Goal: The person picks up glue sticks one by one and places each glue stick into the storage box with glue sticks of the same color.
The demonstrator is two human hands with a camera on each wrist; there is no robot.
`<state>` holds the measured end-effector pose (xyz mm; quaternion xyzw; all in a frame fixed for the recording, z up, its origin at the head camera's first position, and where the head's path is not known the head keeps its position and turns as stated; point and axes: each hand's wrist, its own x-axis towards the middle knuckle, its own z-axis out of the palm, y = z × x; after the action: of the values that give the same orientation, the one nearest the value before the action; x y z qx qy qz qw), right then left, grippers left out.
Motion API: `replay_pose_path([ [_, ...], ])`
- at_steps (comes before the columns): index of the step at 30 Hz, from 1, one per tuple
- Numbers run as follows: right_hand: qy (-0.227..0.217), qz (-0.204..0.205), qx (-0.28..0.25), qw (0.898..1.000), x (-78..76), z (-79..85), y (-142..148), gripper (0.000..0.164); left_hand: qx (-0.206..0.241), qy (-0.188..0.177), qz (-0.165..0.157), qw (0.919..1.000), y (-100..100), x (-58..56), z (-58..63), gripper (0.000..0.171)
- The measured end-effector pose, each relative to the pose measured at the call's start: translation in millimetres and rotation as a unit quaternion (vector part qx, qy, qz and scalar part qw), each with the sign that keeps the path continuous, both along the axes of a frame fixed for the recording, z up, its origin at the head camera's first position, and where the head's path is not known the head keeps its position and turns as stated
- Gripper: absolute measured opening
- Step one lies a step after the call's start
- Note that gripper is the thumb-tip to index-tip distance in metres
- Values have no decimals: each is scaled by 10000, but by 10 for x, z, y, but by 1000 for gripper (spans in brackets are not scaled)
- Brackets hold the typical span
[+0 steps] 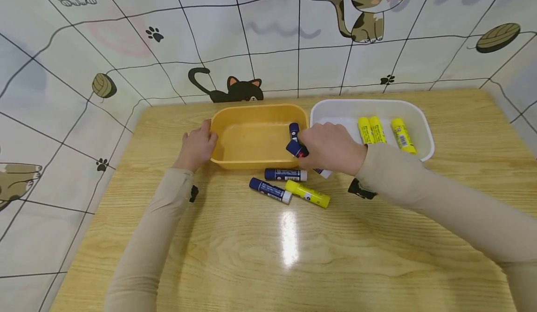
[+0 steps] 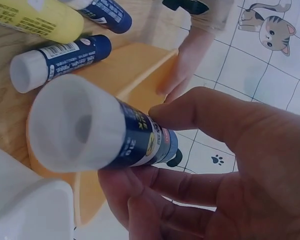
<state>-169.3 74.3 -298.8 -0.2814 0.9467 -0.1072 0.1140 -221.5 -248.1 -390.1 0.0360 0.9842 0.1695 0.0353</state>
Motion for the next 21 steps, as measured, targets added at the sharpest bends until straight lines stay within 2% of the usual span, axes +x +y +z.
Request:
replay_pose_path([
  [8, -98, 10, -96, 9999, -162, 63, -124, 22, 48, -47, 21, 10000, -9, 4, -10, 53],
  [21, -278, -217, 206, 9992, -437, 168, -288, 39, 8, 8, -2, 10000, -6, -2, -13, 52],
])
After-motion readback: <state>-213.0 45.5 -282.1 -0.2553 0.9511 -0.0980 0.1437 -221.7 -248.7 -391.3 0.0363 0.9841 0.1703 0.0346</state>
